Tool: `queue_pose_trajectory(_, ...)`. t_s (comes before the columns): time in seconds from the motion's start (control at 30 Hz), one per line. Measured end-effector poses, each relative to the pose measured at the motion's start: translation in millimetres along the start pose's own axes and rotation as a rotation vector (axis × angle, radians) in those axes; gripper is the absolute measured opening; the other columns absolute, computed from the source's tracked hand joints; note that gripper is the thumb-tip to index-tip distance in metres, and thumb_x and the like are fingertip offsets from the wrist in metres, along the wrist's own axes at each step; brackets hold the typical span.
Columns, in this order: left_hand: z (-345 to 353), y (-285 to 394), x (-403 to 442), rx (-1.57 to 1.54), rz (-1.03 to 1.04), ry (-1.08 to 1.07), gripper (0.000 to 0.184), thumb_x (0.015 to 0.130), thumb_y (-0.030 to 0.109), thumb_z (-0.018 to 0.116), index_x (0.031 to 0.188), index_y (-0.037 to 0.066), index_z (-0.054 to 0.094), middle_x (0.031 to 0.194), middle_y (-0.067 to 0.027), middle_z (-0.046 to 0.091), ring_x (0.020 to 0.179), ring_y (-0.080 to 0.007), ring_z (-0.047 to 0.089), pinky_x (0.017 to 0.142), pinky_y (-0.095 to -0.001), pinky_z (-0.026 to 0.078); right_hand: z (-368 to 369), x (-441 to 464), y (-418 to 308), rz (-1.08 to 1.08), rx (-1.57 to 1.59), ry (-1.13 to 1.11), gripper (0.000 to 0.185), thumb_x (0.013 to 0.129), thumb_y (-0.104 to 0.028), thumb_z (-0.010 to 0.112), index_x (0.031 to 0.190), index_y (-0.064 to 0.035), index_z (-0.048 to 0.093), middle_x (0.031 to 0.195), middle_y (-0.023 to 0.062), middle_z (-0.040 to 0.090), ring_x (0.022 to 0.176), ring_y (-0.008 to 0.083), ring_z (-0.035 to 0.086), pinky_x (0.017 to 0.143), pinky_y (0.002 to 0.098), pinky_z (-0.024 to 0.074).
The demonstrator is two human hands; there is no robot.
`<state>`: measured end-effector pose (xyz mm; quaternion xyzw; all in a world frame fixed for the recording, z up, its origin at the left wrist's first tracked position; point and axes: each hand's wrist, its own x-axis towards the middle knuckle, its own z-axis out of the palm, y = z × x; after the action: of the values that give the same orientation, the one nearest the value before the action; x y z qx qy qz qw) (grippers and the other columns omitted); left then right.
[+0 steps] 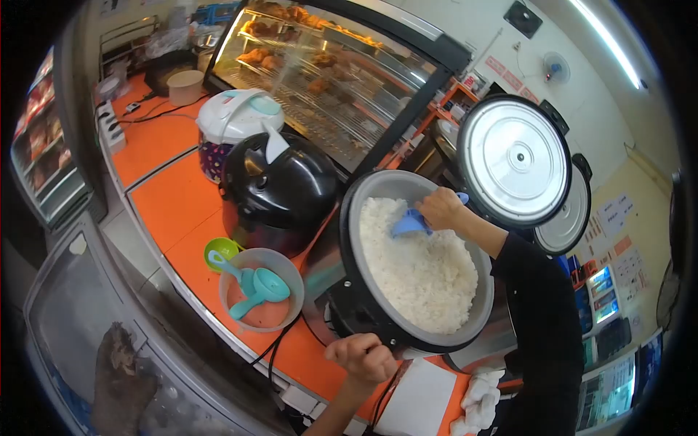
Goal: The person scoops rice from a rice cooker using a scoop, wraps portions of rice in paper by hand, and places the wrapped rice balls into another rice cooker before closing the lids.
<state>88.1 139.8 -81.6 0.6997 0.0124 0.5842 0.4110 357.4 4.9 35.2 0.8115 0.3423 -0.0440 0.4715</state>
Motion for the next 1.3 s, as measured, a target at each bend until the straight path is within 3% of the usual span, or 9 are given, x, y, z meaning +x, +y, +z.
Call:
queue_pose_trajectory(0.27, 4.7, 2.5, -0.6, 0.038, -0.004, 0.077, 0.012, 0.07, 0.005, 0.043, 0.076, 0.016, 0.038, 0.073, 0.0019, 0.045, 0.064, -0.0151, 0.039, 0.069, -0.0337, 0.023, 41.1, -29.5, 13.5, -0.211, 0.402, -0.161, 0.031, 0.077, -0.03, 0.053, 0.099, -0.0101, 0.061, 0.07, 0.0157, 0.064, 0.07, 0.0334, 0.063, 0.067, 0.0439, 0.0502)
queue_pose_trajectory(0.37, 5.4, 0.7, -1.6, 0.045, 0.002, 0.076, 0.012, 0.07, 0.005, 0.042, 0.075, 0.015, 0.037, 0.072, 0.0009, 0.045, 0.064, -0.0157, 0.039, 0.069, -0.034, 0.023, -8.1, -92.7, -4.7, -0.098, 0.529, -0.229, 0.036, 0.079, -0.032, 0.052, 0.107, -0.0105, 0.057, 0.072, 0.0169, 0.063, 0.073, 0.0343, 0.063, 0.066, 0.0441, 0.0504)
queue_pose_trajectory(0.5, 2.7, -0.2, -4.1, 0.017, -0.019, 0.042, 0.012, 0.069, 0.005, 0.041, 0.074, 0.015, 0.036, 0.072, 0.0008, 0.043, 0.065, -0.0158, 0.04, 0.07, -0.0341, 0.023, -62.4, -193.4, -43.9, 0.11, 0.447, -0.109, 0.039, 0.084, -0.031, 0.05, 0.118, -0.0116, 0.047, 0.062, 0.0144, 0.06, 0.053, 0.0305, 0.061, 0.049, 0.0412, 0.049)
queue_pose_trajectory(0.6, 2.8, -2.9, -9.9, 0.031, -0.046, 0.047, 0.015, 0.065, 0.005, 0.043, 0.072, 0.018, 0.038, 0.072, 0.0035, 0.044, 0.065, -0.0143, 0.042, 0.07, -0.034, 0.023, -80.4, -233.2, -75.2, 0.3, 0.531, 0.016, 0.031, 0.09, -0.035, 0.045, 0.109, -0.0106, 0.049, 0.058, 0.0145, 0.058, 0.051, 0.0303, 0.06, 0.047, 0.0405, 0.0476)
queue_pose_trajectory(0.87, 6.6, -3.7, -4.2, 0.021, -0.008, 0.106, 0.009, 0.066, 0.009, 0.045, 0.072, 0.015, 0.042, 0.072, 0.0006, 0.045, 0.065, -0.0172, 0.042, 0.069, -0.0345, 0.024, -44.7, -172.9, -77.9, 0.084, 1.197, 0.08, 0.033, 0.094, -0.035, 0.038, 0.108, -0.0088, 0.052, 0.076, 0.0213, 0.061, 0.073, 0.0388, 0.06, 0.066, 0.0485, 0.0453)
queue_pose_trajectory(0.97, 6.0, -4.9, 5.2, 0.033, 0.033, 0.073, 0.004, 0.072, 0.01, 0.041, 0.073, 0.012, 0.037, 0.072, -0.0038, 0.043, 0.065, -0.0201, 0.038, 0.068, -0.0356, 0.025, -17.3, -128.0, -77.9, -0.148, 1.214, 0.308, 0.033, 0.095, -0.032, 0.036, 0.11, -0.0072, 0.053, 0.078, 0.0184, 0.062, 0.069, 0.0365, 0.06, 0.062, 0.0445, 0.0461)
queue_pose_trajectory(1.0, 2.7, -1.3, 3.1, 0.034, 0.043, 0.044, 0.004, 0.075, 0.009, 0.038, 0.073, 0.011, 0.035, 0.073, -0.0058, 0.041, 0.066, -0.0213, 0.036, 0.067, -0.0361, 0.024, -58.5, -133.0, -75.5, 0.024, 1.375, -0.089, 0.034, 0.096, -0.029, 0.033, 0.11, -0.0054, 0.053, 0.07, 0.014, 0.059, 0.058, 0.028, 0.057, 0.057, 0.037, 0.0459)
queue_pose_trajectory(1.2, 4.3, -7.1, -1.6, 0.05, 0.025, 0.059, 0.006, 0.069, 0.011, 0.045, 0.073, 0.012, 0.041, 0.075, -0.0038, 0.046, 0.069, -0.0204, 0.042, 0.07, -0.0354, 0.026, -34.7, -190.5, -38.5, 0.115, 1.836, -0.578, 0.034, 0.097, -0.027, 0.031, 0.096, -0.0062, 0.057, 0.057, 0.0024, 0.047, 0.04, 0.0104, 0.044, 0.038, 0.0248, 0.0362)
queue_pose_trajectory(1.3, -0.1, 6.8, -3.4, -0.113, -0.101, 0.149, 0.011, 0.068, 0.009, 0.049, 0.075, 0.011, 0.041, 0.077, -0.0068, 0.045, 0.076, -0.0229, 0.042, 0.071, -0.0351, 0.028, -3.5, -267.7, -53.0, 0.361, 2.35, -0.592, 0.031, 0.096, -0.024, 0.033, 0.093, -0.0044, 0.056, 0.056, 0.0025, 0.049, 0.037, 0.0094, 0.044, 0.034, 0.0232, 0.0345)
